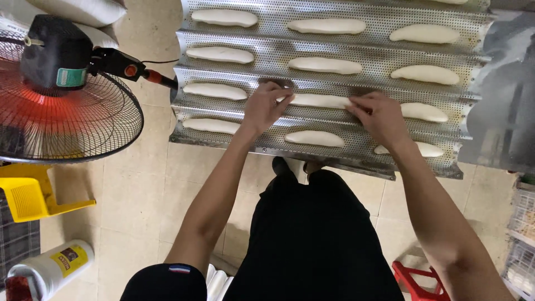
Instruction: Shaping and placing pieces of bread dough onto a perforated baking tray.
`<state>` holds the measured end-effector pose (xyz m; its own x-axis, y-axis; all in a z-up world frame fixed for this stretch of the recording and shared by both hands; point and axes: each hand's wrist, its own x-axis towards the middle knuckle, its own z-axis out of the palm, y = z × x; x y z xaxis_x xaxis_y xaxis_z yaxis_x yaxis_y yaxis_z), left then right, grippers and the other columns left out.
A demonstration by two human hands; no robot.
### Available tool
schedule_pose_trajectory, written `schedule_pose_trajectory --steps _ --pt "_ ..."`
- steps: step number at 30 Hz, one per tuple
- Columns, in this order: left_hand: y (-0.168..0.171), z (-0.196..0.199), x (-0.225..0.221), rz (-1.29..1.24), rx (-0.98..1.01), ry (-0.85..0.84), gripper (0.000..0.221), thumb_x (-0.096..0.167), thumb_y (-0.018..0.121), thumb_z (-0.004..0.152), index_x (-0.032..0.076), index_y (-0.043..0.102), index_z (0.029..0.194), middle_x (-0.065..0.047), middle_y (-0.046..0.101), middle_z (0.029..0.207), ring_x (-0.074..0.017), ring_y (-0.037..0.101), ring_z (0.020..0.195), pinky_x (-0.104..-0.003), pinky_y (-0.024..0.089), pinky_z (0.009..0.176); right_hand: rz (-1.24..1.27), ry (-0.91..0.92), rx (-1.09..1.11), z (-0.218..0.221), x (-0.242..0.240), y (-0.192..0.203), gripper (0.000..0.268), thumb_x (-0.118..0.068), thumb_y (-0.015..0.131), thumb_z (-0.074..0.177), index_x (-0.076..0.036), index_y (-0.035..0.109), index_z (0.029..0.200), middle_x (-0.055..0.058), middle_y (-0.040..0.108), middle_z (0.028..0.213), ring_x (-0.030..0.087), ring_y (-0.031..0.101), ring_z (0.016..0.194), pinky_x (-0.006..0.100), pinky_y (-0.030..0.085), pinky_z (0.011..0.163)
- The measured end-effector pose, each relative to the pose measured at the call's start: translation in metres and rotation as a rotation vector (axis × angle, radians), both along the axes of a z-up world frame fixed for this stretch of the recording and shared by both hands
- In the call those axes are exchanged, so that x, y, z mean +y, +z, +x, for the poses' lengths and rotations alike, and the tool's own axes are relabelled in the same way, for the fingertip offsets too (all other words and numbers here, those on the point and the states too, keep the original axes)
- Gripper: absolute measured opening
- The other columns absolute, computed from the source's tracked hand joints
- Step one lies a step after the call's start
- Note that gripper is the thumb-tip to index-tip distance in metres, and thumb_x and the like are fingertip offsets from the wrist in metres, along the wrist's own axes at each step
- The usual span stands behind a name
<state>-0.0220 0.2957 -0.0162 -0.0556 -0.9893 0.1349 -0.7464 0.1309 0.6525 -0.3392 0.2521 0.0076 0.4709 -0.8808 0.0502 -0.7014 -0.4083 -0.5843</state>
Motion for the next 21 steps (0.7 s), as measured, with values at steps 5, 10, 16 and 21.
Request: schedule_pose_trajectory --steps 5,10,16,21 --pt "0.023 -0.002 0.033 -0.093 0.254 0.017 0.023 0.023 0.072 0.098 0.011 0.078 0.117 -0.011 0.071 0.114 -0.0249 0.072 0.099 -0.035 0.062 0.081 0.109 0.034 -0.035 0.031 0.033 0.035 0.028 -0.031 0.075 0.094 -0.011 0.079 0.113 0.012 0.074 0.115 0.028 0.073 0.092 0.041 0.059 0.082" --pt "0.023 -0.014 0.067 0.280 0.425 0.035 0.024 0.026 0.068 0.099 0.013 0.076 0.117 -0.007 0.076 0.117 -0.0186 0.075 0.101 -0.029 0.064 0.084 0.045 0.260 -0.061 0.087 0.068 0.009 0.028 -0.027 0.074 0.089 -0.012 0.078 0.113 0.011 0.074 0.115 0.034 0.070 0.102 0.046 0.056 0.088" --pt "0.035 -0.041 0.069 0.564 0.467 0.083 0.039 0.042 0.059 0.102 0.010 0.076 0.117 -0.010 0.081 0.106 -0.0215 0.079 0.096 -0.033 0.061 0.083 0.024 0.375 0.099 0.085 0.072 0.021 0.026 -0.021 0.072 0.090 -0.018 0.076 0.116 0.006 0.072 0.115 0.031 0.067 0.110 0.043 0.056 0.094" --pt "-0.011 -0.056 0.062 0.379 0.350 -0.075 0.044 0.043 0.073 0.092 0.006 0.078 0.114 -0.012 0.080 0.106 -0.0255 0.075 0.098 -0.037 0.057 0.088 0.073 0.184 -0.007 0.031 0.078 0.014 0.049 -0.026 0.080 0.080 -0.007 0.071 0.125 0.014 0.069 0.125 0.035 0.064 0.114 0.045 0.054 0.094"
